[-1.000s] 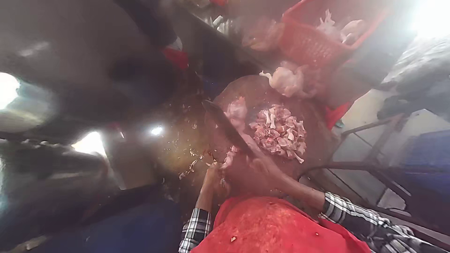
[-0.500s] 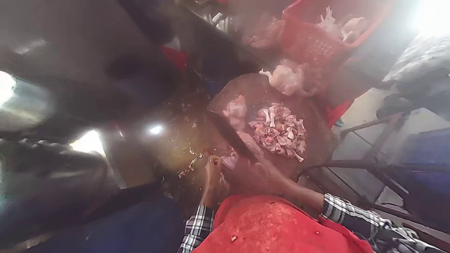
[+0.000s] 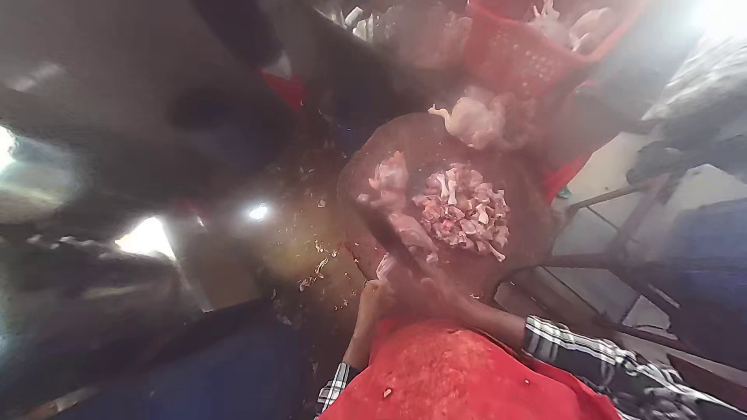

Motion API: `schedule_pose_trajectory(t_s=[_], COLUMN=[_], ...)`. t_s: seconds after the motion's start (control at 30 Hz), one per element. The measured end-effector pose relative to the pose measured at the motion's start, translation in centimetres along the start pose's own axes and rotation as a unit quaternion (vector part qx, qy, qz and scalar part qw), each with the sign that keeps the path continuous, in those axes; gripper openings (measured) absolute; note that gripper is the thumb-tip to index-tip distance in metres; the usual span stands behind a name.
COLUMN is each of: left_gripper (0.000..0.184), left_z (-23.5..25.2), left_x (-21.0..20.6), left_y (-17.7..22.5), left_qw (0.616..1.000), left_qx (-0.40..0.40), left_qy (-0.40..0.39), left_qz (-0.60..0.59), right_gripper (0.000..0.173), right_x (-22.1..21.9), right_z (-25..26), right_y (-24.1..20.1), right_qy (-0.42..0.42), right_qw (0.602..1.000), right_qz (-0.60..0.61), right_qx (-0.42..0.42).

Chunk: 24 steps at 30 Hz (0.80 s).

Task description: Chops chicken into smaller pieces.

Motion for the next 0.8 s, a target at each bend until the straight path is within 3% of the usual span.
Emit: schedule_pose_trajectory(t_s=[0.07, 0.13, 0.2, 0.33, 0.4, 0.47, 0.53, 0.6, 0.67, 0.7, 0.73, 0.77, 0.8], left_gripper=[0.026, 0.028, 0.029, 0.027, 0.025, 0.025, 0.025, 0.022, 0.023, 0.033, 0.056, 0.078, 0.082], left_z=[0.2, 0.4, 0.4, 0.3, 0.8, 1.1, 0.6, -0.7, -2.4, -3.0, -3.3, -3.1, -2.2], left_x=[-0.4, 0.1, 1.7, 4.3, 4.5, 4.6, 5.3, 6.5, 6.7, 5.8, 4.0, 1.5, -1.2], left_y=[-0.3, -0.8, -0.6, -0.4, -0.3, 0.0, 1.1, 4.2, 8.9, 11.9, 14.9, 17.3, 18.9], left_qw=[1.000, 1.000, 0.999, 0.995, 0.996, 0.996, 0.995, 0.980, 0.975, 0.976, 0.968, 0.949, 0.924], left_qx=[0.001, -0.010, -0.035, -0.056, -0.057, -0.058, -0.046, -0.048, -0.093, -0.136, -0.171, -0.201, -0.224], left_qy=[-0.004, -0.001, 0.032, 0.083, 0.073, 0.062, 0.033, -0.027, -0.080, -0.106, -0.153, -0.199, -0.214], left_qz=[0.004, 0.013, 0.023, -0.003, -0.009, 0.015, 0.086, 0.189, 0.183, 0.130, 0.102, 0.138, 0.222], right_gripper=[0.064, 0.068, 0.069, 0.076, 0.078, 0.074, 0.071, 0.072, 0.075, 0.077, 0.076, 0.074, 0.072], right_x=[-0.7, -0.7, -0.6, -1.7, -2.4, -2.4, -2.6, -2.2, -2.2, -2.2, -2.3, -2.4, -2.6], right_z=[-1.5, -2.1, -1.3, -0.3, -0.7, -1.6, -2.8, -3.0, -3.5, -3.5, -3.6, -3.6, -3.8], right_y=[5.9, 10.2, 9.2, 1.9, 2.3, 6.6, 11.4, 12.6, 12.9, 13.2, 13.2, 13.0, 12.4], right_qy=[-0.063, -0.131, -0.137, -0.079, -0.071, -0.146, -0.202, -0.209, -0.198, -0.191, -0.193, -0.206, -0.221], right_qw=[0.986, 0.943, 0.944, 0.990, 0.992, 0.979, 0.939, 0.924, 0.927, 0.931, 0.931, 0.926, 0.920], right_qz=[-0.093, -0.144, -0.133, 0.092, 0.098, -0.018, -0.075, -0.089, -0.114, -0.136, -0.157, -0.176, -0.191], right_qx=[-0.124, -0.271, -0.268, -0.077, -0.043, -0.140, -0.267, -0.308, -0.297, -0.278, -0.266, -0.263, -0.262])
Point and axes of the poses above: each hand's wrist, its own z-axis towards the middle knuckle, its own x-axis out of the back of the hand, y = z × x, the point moved 7 cm from there along z, towards the middle knuckle, and after that the axes turned 4 degrees about z, right-handed, at the moved point
